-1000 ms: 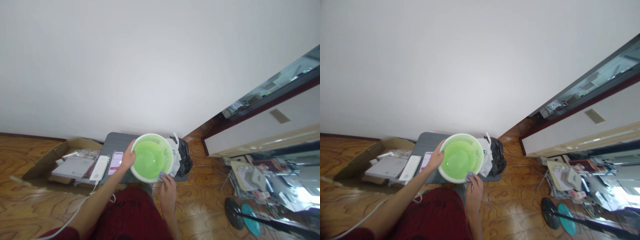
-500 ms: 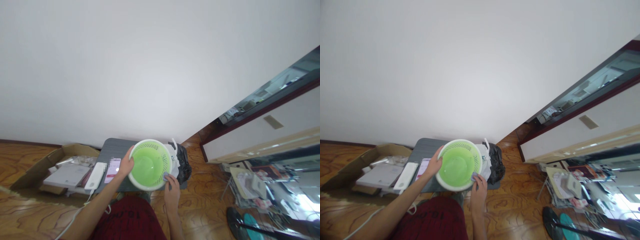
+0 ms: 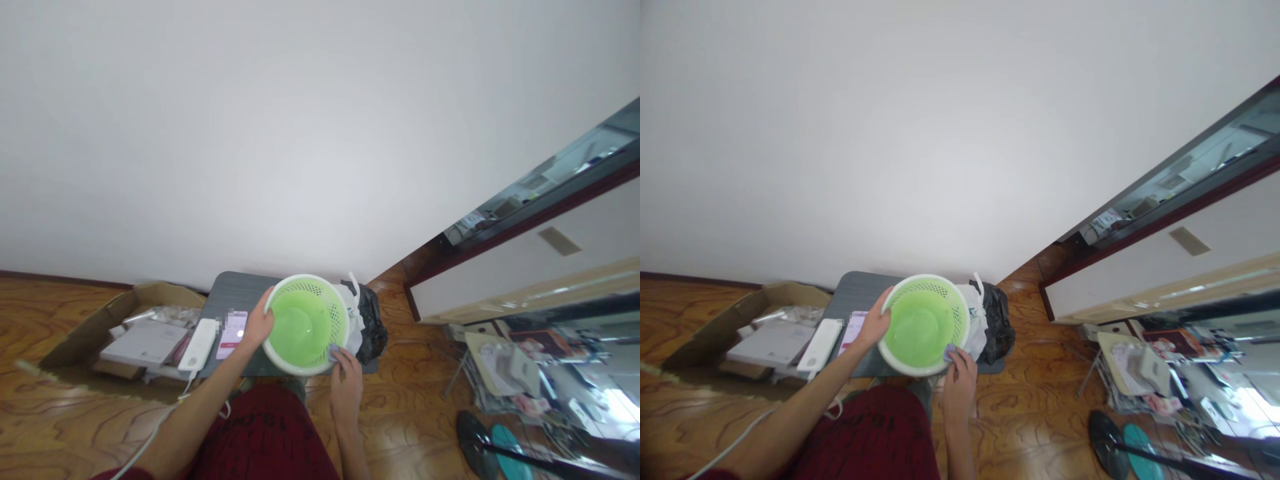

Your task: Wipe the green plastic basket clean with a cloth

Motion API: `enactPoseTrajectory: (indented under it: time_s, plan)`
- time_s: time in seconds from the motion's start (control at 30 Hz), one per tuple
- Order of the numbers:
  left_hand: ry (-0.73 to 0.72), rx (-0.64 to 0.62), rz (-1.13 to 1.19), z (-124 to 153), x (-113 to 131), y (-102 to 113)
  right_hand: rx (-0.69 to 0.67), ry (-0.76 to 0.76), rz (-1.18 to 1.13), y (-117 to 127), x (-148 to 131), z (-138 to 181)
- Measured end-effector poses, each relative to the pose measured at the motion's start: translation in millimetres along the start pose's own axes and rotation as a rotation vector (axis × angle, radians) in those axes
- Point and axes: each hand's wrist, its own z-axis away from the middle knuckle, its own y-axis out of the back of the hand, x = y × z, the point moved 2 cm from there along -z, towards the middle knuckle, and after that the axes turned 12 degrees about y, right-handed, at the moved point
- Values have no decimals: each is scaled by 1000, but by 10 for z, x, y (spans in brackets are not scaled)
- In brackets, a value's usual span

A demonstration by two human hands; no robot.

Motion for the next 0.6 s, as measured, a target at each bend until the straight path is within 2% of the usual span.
enactPoseTrajectory:
  time_s: [0.17, 0.47, 0.6]
  plan:
    - [9, 5, 12, 1, -10, 4, 35, -9, 21, -20, 155, -134]
    - [15, 3, 0, 34, 55, 15, -31, 18, -30, -15, -246, 286]
    - [-1, 4, 5, 30, 53, 11, -39, 40, -26, -18, -221, 240]
